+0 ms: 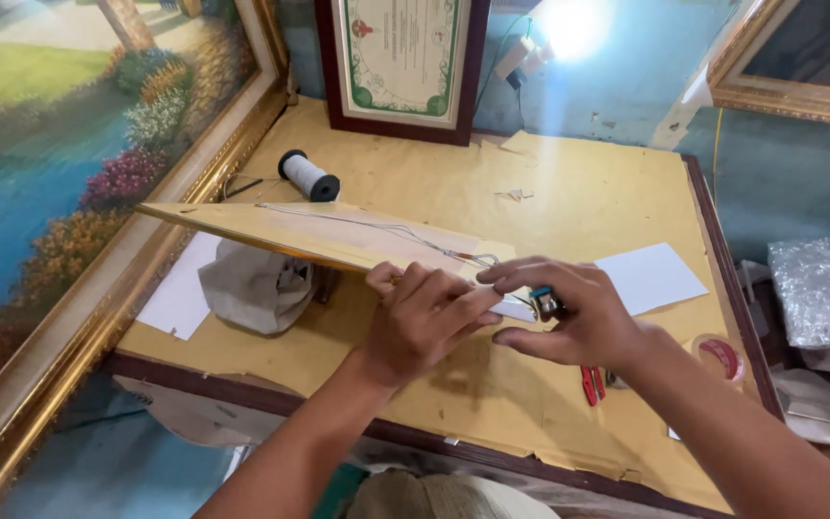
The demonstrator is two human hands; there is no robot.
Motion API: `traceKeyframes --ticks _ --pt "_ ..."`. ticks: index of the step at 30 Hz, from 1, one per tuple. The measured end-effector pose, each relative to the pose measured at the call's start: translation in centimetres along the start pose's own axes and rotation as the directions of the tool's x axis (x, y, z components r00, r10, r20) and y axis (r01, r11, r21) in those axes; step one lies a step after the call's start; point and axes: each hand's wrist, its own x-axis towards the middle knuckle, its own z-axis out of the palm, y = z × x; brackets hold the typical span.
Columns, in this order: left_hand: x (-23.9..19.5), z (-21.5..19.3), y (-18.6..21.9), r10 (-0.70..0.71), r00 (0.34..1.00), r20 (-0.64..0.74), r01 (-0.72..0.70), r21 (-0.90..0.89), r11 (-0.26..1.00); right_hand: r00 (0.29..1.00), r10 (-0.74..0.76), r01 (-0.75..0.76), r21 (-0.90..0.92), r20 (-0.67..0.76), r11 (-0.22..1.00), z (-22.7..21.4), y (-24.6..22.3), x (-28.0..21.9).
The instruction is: Finishing a framed artwork by applying protective backing paper, securing it with tape, and adding corner protectors.
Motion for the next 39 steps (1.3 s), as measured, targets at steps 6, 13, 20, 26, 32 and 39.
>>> traceKeyframes --ticks 6,13,20,26,32,39 --pt "3.3 2.5 -4.5 -0.016 1.000 -0.007 0.016 -0.101 0.995 0.972 0.045 -0.068 -0.091 -0.230 0.994 -0.6 4.2 1.7" --pt "6.3 4.5 -13.2 -0.120 0.927 -0.355 0.119 -0.024 0.993 0.904 0.211 -0.249 -0.058 -0.373 0.967 -2.2 3.8 10.5" --pt "2.6 3.9 -21.4 -0.904 0.401 -0.149 0.834 -0.348 0.427 0.809 0.367 -0.390 0.050 -0.459 0.920 -4.1 6.5 13.1" --pt "-2.1 8.4 -28.2 -0.889 0.208 0.408 0.945 -0.319 0.075 0.727 0.454 -0.461 0.123 -0.515 0.879 -5.2 9.1 11.9" --pt "-0.9 10.5 -28.1 -0.815 0.217 0.537 0.967 -0.231 0.105 0.669 0.456 -0.445 0.174 -0.587 0.878 -7.7 10.6 9.6" --pt "8.0 10.8 -22.8 -0.793 0.425 0.436 0.862 -0.463 0.207 0.522 0.422 -0.412 0.214 -0.741 0.886 -14.7 13.3 2.3"
